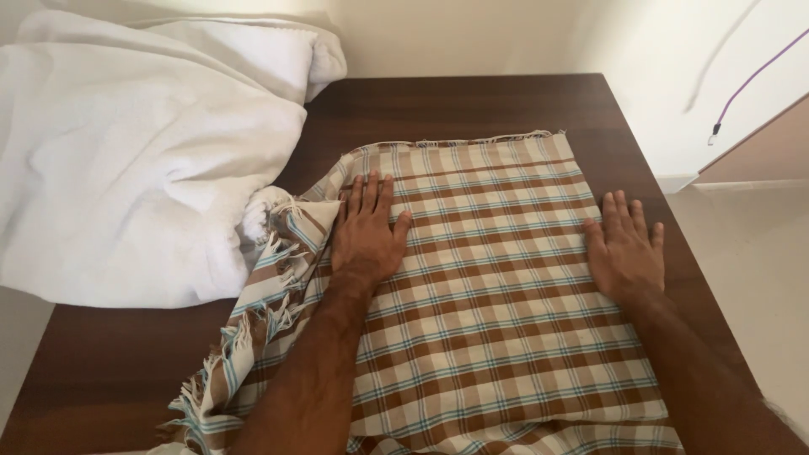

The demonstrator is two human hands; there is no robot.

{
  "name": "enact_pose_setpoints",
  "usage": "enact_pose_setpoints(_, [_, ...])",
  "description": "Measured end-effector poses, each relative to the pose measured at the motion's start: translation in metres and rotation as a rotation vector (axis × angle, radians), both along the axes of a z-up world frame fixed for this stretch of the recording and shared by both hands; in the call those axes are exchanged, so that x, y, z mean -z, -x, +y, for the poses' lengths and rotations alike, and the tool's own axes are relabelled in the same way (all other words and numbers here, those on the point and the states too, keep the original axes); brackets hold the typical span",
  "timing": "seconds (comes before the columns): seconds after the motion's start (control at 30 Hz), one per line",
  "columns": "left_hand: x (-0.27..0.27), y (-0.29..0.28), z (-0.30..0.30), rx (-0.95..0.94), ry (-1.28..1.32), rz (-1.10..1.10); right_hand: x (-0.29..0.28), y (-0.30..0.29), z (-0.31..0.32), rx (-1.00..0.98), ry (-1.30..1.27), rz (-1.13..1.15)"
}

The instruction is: The person folds a plaid cloth on a wooden table. They smooth the fabric, shake it out to remove wrinkles, and then fold it in half multiple times, pressing down on the folds to flatten them.

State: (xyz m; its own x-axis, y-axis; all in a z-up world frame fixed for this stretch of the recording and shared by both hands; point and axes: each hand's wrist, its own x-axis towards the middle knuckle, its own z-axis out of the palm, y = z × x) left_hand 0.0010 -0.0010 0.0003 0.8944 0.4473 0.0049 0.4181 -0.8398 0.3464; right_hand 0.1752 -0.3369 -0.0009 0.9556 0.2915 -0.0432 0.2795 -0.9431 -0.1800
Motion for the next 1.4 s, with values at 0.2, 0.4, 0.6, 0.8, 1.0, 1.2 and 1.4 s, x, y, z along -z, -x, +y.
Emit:
enact_pose_setpoints(0.2, [0.000, 0.001, 0.001, 0.004, 0.014, -0.009, 0.009, -0.006, -0.005, -0.032, 0.002, -0.030])
enact_pose_setpoints(0.4, [0.013, 0.005, -0.007, 0.072, -0.049, -0.143, 0.004, -0.033, -0.021, -0.116, 0.073, 0.021])
enact_pose_setpoints(0.6, [-0.011, 0.039, -0.115, 0.264, -0.292, 0.022, -0.047, 0.090, 0.042, -0.238, -0.104, 0.003])
enact_pose_setpoints(0.8, [0.005, 0.075, -0.129, 0.202, 0.033, -0.108, -0.004, 0.154, 0.052, -0.677, 0.033, -0.011])
enact_pose_setpoints(1.0, [0.001, 0.110, -0.111, 0.171, 0.018, -0.127, 0.001, 0.123, 0.018, -0.407, 0.094, 0.024])
enact_pose_setpoints(1.2, [0.011, 0.109, -0.112, 0.155, -0.017, -0.208, 0.003, 0.112, -0.020, -0.279, -0.030, -0.065])
enact_pose_setpoints(1.4, [0.007, 0.110, -0.111, 0.137, 0.028, -0.156, 0.000, 0.103, -0.035, -0.190, -0.090, -0.054])
